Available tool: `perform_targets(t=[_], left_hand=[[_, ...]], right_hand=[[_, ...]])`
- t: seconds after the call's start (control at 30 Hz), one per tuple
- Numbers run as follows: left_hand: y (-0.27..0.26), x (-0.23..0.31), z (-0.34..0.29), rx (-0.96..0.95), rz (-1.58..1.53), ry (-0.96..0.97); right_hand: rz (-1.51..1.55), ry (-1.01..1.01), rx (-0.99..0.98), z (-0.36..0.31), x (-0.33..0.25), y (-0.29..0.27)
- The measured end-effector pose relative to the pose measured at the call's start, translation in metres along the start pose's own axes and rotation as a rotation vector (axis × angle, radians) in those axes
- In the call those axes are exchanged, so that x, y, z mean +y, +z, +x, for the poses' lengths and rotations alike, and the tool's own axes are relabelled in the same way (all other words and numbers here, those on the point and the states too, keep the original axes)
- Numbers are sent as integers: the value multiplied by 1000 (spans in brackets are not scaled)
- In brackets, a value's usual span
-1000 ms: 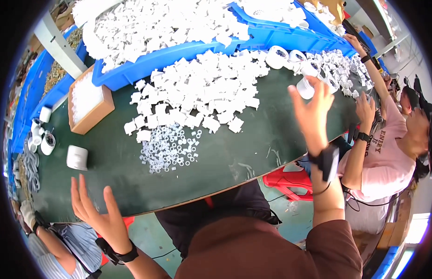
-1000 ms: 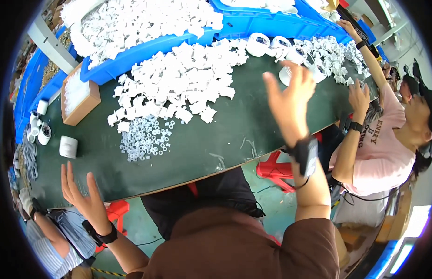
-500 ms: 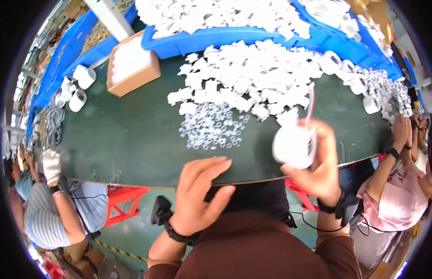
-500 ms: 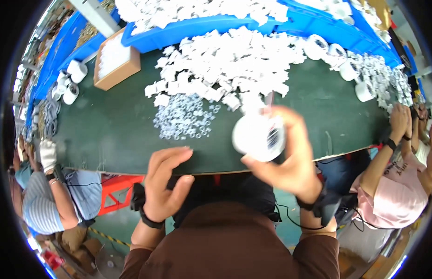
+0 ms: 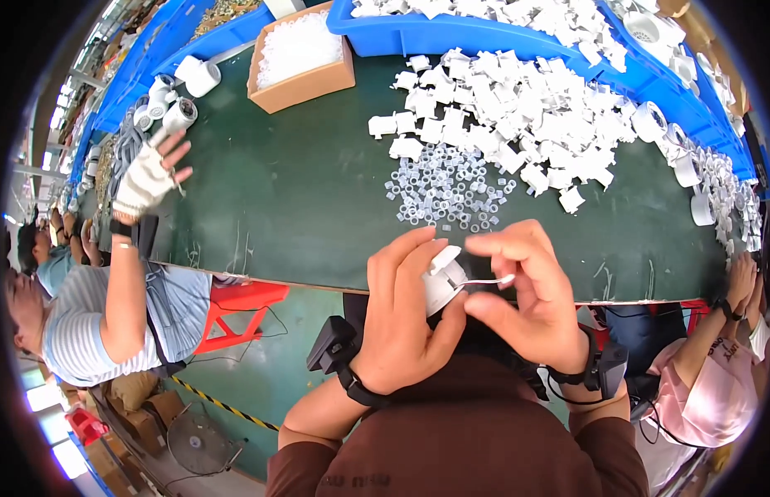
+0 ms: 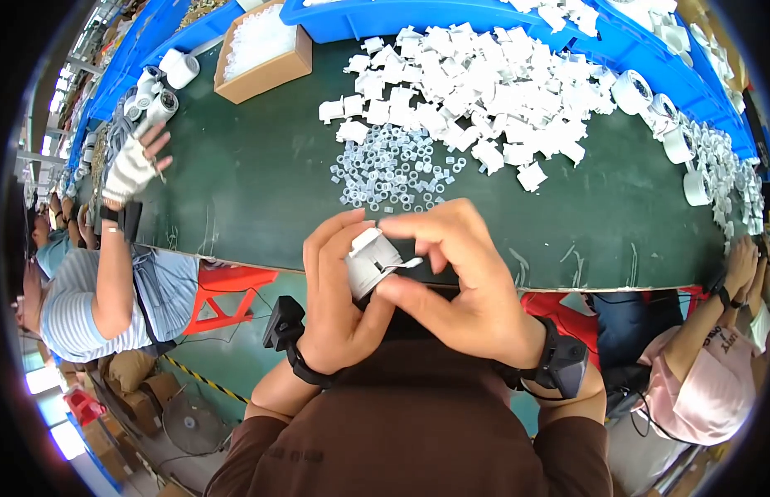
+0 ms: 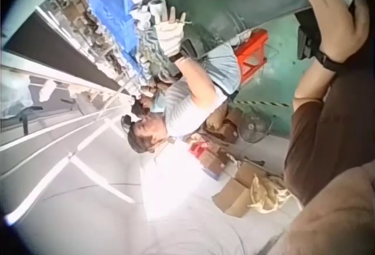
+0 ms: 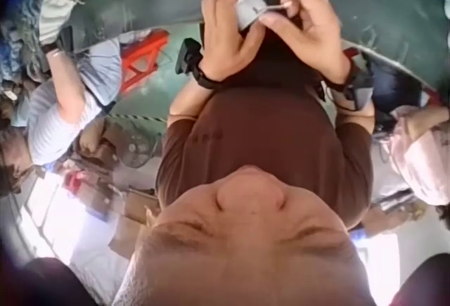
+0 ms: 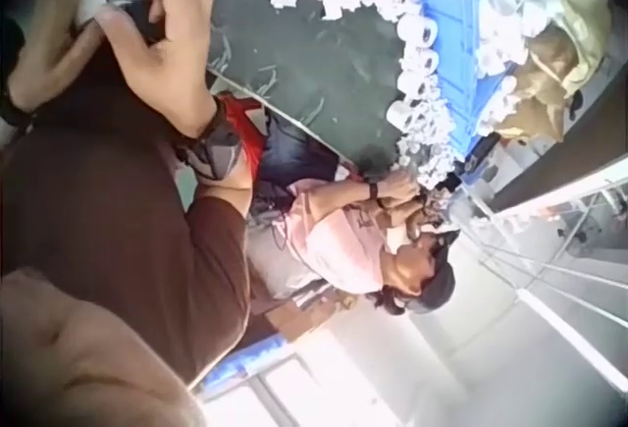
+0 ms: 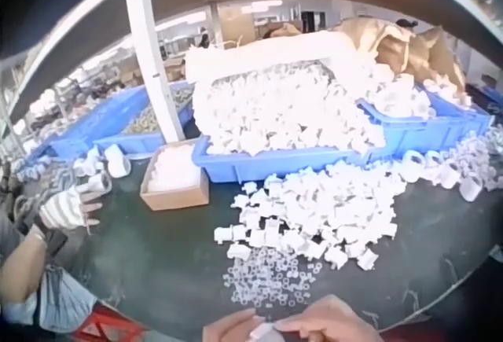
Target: The person assembles camera components by hand, picking up a white plastic housing and a wire connector, fitting the connector into the housing, and then sliding a small white ring onto the wire. The person repeats this process with additional units, occasionally moving aside completed assemblies on the green workbench.
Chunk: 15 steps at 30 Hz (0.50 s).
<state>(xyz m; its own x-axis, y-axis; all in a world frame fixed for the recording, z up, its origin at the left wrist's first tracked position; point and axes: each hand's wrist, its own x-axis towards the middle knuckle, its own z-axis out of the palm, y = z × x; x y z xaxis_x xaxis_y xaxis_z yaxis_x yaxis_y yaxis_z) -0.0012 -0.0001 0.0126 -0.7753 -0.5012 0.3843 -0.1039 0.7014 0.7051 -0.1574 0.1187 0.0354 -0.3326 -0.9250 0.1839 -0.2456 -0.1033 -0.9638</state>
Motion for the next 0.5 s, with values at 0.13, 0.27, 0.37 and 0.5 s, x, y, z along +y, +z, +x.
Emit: perform_targets(t=[0.13,0.27,0.37,0.5], left_hand=[[3,2,3,29,-73,-5],[-2,4,9,62,-48,-14],[1,3,13,101,-72,-39],[1,7,11,49,-179,-142]], right_hand=[[269,-16,62,8,-5,13],[328,73,88,5,-7,12],[315,85,176,1,2,21],[146,-52,289,4,20,35]])
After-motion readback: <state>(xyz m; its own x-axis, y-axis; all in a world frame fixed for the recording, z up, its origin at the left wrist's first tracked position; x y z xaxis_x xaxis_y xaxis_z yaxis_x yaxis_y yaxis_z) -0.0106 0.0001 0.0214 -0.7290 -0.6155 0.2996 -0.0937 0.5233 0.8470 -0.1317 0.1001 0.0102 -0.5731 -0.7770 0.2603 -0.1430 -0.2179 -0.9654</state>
